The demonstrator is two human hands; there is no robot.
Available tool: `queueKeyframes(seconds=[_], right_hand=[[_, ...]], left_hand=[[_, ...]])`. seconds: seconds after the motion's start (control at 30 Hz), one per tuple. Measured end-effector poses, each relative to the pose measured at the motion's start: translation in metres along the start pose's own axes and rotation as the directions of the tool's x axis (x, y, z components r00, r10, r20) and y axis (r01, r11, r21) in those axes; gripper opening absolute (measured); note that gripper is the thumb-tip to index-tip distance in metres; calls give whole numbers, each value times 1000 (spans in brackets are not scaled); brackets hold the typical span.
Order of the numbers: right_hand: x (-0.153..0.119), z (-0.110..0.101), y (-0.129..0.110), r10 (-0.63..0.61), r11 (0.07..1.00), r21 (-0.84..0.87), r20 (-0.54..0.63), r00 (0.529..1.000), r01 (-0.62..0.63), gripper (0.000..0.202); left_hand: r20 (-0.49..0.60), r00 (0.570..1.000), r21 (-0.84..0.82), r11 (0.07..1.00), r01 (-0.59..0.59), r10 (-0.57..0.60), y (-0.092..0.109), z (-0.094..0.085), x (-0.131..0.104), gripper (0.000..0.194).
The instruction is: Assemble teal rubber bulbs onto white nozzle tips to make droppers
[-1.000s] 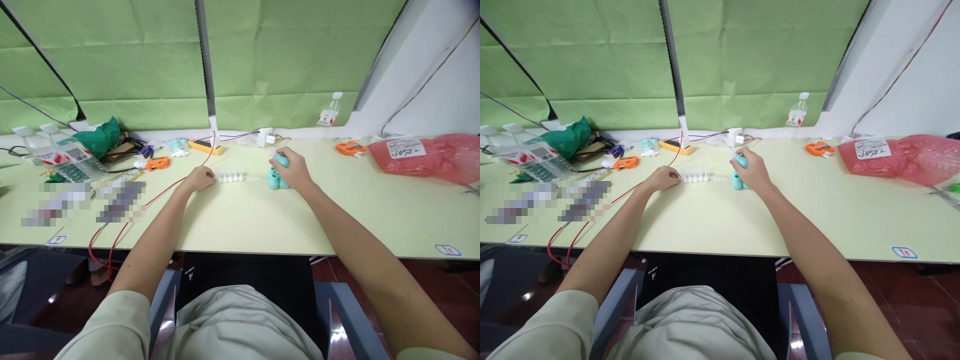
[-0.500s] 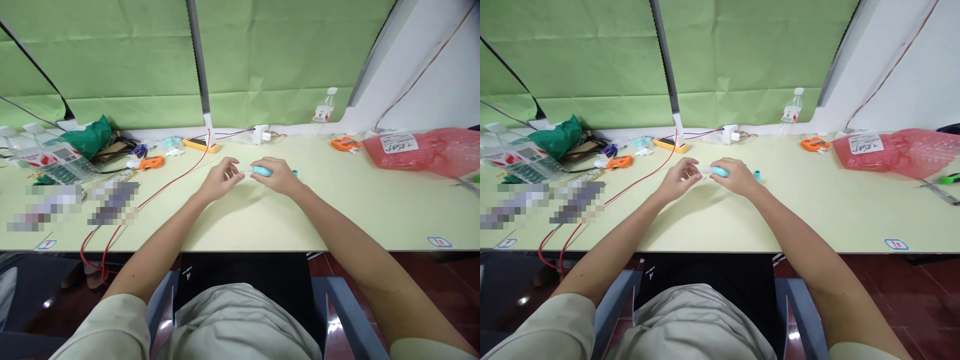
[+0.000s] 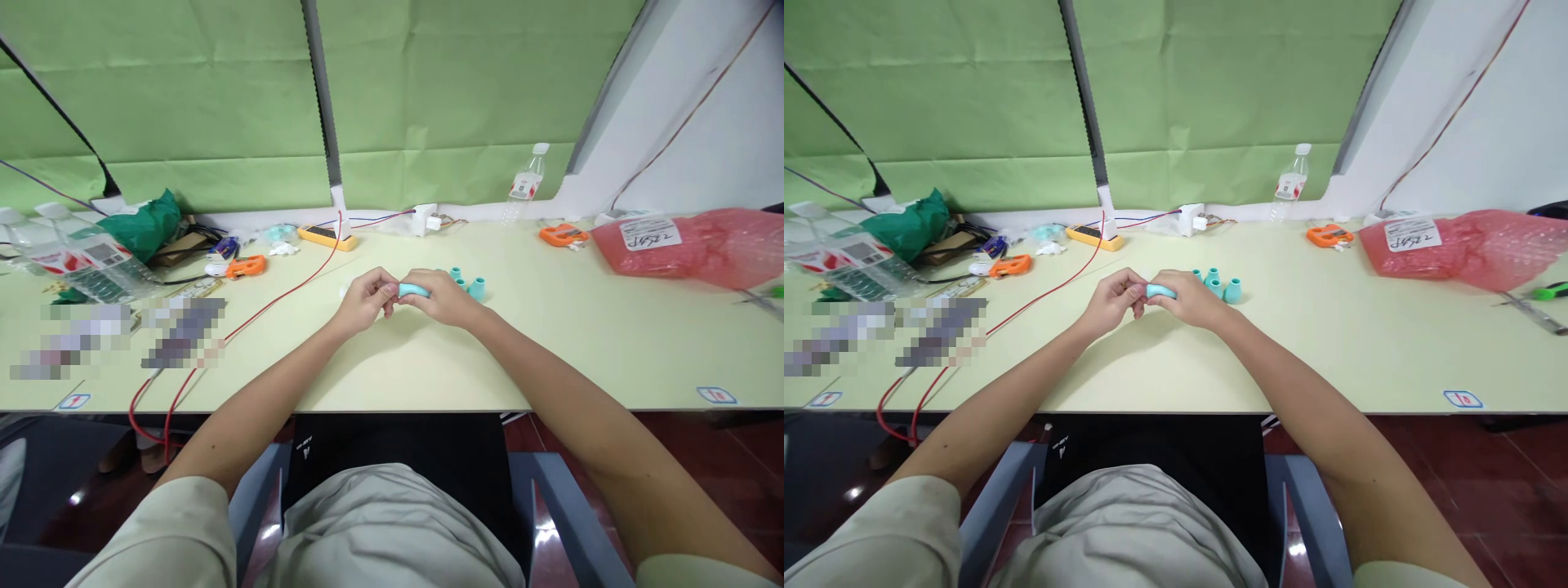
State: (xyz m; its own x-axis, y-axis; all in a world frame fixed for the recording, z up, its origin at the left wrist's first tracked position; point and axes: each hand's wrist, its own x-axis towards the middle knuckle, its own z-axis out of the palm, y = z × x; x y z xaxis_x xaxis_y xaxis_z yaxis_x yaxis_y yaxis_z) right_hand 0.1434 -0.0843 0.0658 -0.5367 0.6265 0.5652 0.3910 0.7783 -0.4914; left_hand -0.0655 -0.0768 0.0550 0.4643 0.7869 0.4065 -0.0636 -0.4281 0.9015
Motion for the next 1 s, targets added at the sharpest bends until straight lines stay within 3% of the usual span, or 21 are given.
queueKeyframes(seconds=[0.27,0.37,0.47,0.57,0.63,0.7,0.77,0.83,1.0], right_hand=[[0,4,8,-17,999,40,-14,1000,18,23],[-1,3,8,-9,999,43,-43,999,11,19],[-2,-1,5,51,999,4,-104,993,-51,17],[-3,-5,2,82,996,-9,-160,984,-84,17],[-3,-7,2,91,995,-13,-184,979,-95,16],[-3,-8,3,102,993,-30,-198,975,-110,17],[-3,-8,5,113,991,-46,-206,972,-125,17],[-3,-9,7,123,989,-53,-220,968,-138,17],[-2,-18,11,167,979,-51,-345,924,-197,18]], left_hand=[[44,986,-345,924,164,-158,1,0,1,46],[4,988,-359,922,143,-152,6,-6,3,45],[-131,988,-212,976,50,-79,11,-20,9,42],[-343,939,55,998,-23,41,11,-47,14,30],[-427,892,334,943,3,149,10,-69,13,18],[-386,897,610,789,71,217,9,-92,10,9],[-305,936,760,637,127,176,7,-112,5,8],[-286,955,806,559,195,79,4,-126,1,11],[-204,950,859,422,290,-238,-9,-132,-3,16]])
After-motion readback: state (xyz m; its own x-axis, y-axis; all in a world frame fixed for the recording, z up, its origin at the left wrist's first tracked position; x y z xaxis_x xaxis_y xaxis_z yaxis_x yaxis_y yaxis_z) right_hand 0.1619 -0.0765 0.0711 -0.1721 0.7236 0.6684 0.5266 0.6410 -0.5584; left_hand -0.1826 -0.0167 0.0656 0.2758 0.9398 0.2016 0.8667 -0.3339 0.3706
